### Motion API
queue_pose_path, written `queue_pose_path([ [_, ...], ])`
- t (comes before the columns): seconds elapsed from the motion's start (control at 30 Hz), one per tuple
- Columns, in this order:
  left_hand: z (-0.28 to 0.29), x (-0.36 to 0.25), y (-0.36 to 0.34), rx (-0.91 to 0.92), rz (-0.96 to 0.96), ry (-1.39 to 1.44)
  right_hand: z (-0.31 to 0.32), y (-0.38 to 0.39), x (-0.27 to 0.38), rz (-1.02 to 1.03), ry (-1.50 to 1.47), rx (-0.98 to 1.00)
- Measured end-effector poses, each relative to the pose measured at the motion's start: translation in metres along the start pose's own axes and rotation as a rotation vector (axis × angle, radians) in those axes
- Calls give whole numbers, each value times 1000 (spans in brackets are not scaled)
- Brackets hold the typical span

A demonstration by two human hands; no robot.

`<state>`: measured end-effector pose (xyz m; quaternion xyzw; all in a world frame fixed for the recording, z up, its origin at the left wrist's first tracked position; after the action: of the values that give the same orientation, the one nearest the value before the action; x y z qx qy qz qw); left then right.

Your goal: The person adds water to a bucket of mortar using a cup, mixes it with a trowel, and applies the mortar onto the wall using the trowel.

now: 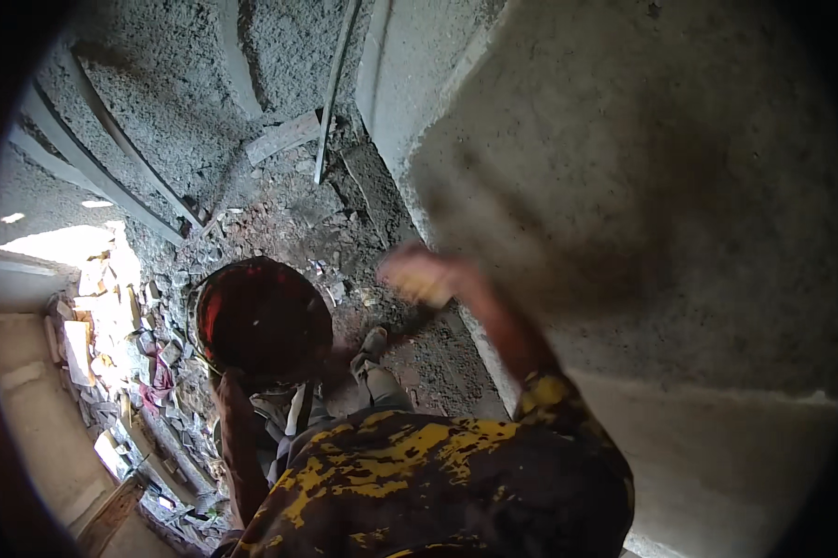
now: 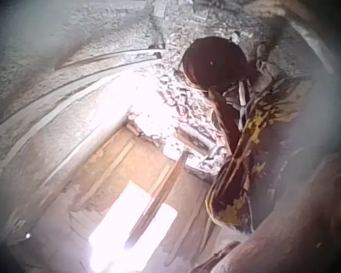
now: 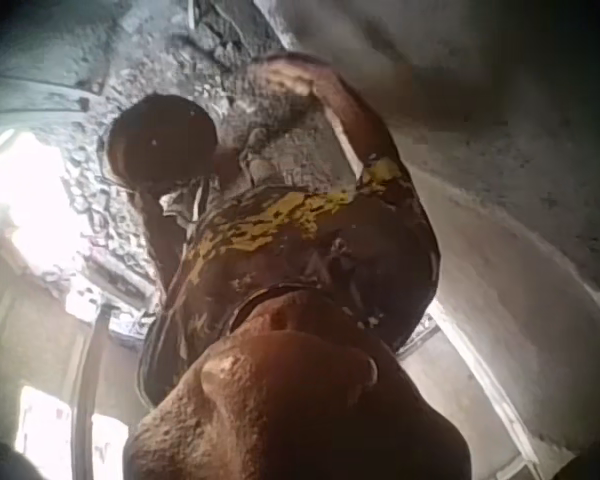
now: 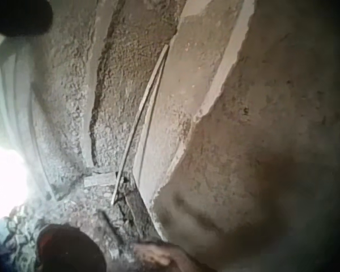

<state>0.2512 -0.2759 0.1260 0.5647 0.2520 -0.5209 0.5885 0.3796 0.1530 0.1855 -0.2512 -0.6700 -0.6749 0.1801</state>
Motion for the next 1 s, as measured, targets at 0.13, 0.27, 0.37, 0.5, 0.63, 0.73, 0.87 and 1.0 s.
queue_pose_path([
  [0.13, -18, 20, -15, 174, -501, -601, 182, 161, 49, 524, -166, -925],
  [0.27, -40, 29, -26, 355, -338, -725, 120, 214, 52, 497, 120, -1136],
  [0.37, -80, 27, -31, 221, 225, 271, 45, 136, 14, 496, 624, -860],
  [0.5, -120, -43, -13, 341, 157, 111, -57, -29, -81, 542, 1108, -736],
  [0.63, -113, -62, -11, 447, 71, 34, -111, -81, -98, 576, 1145, -589],
  [0.73, -101, -63, -20, 418, 25, 189, -136, -91, -117, 503, 1081, -390],
  [0.87, -66, -29, -38, 372, 38, 276, -143, -56, -95, 765, 522, -206],
  [1.0, -49, -33, -36, 216, 62, 241, -98, 5, -29, 324, 227, 154],
])
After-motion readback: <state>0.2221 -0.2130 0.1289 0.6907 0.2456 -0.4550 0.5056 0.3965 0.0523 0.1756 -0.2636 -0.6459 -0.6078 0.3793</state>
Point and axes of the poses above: each hand's wrist, its own y-axis away from the middle knuckle, its own z-axis out of the back of the hand, x = y × z, the point moved 3 cm from there along -y, towards the middle knuckle
